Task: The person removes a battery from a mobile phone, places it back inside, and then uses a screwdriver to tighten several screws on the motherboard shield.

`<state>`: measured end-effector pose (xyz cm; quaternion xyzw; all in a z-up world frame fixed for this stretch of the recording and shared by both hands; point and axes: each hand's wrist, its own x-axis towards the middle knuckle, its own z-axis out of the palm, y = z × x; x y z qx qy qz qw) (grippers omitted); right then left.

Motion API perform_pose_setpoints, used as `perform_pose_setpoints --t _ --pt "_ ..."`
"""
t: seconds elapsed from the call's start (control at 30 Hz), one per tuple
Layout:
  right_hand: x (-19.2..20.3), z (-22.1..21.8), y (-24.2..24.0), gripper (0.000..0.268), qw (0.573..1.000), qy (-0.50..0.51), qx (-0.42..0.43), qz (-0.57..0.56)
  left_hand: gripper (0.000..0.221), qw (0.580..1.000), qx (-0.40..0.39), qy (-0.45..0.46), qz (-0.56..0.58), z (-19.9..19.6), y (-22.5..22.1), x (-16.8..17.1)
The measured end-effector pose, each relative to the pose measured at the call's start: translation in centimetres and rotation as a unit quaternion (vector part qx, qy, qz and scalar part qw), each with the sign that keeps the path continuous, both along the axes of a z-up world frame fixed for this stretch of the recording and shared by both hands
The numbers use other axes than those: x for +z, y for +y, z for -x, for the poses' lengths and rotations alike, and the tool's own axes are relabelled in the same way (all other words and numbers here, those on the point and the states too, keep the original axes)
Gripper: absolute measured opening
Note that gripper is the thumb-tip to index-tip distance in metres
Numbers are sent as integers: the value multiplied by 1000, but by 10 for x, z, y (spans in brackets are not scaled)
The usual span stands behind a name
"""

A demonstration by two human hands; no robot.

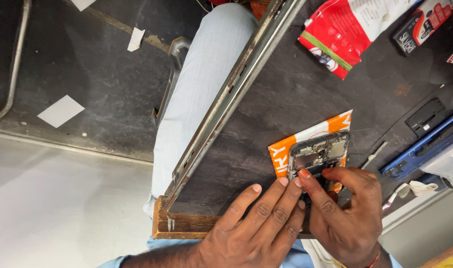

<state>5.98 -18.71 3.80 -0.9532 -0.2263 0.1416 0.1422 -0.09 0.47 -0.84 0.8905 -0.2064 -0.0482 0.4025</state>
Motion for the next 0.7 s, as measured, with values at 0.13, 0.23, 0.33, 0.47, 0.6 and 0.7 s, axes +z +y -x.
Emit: perform_pose_setpoints --t 0.13,0.23,0.33,0.47,0.6,0.7 --pt "0 1 0 47 1000 1 -3 0 36 1000 6 1 3 0 -1 -1" --pt "0 4 1 47 1000 -3 -2 9 36 1000 7 -1 3 -1 -1 -1" --pt "4 7 1 47 999 6 1 43 35 1000 7 2 11 -2 1 -1" --pt "5 13 4 45 997 2 3 80 37 999 -1 24 31 -3 3 1" --pt "6 14 5 43 995 -5 17 100 38 998 -6 30 51 -4 2 0" --pt "8 10 6 43 993 -10 33 113 39 999 -6 22 47 -5 2 0"
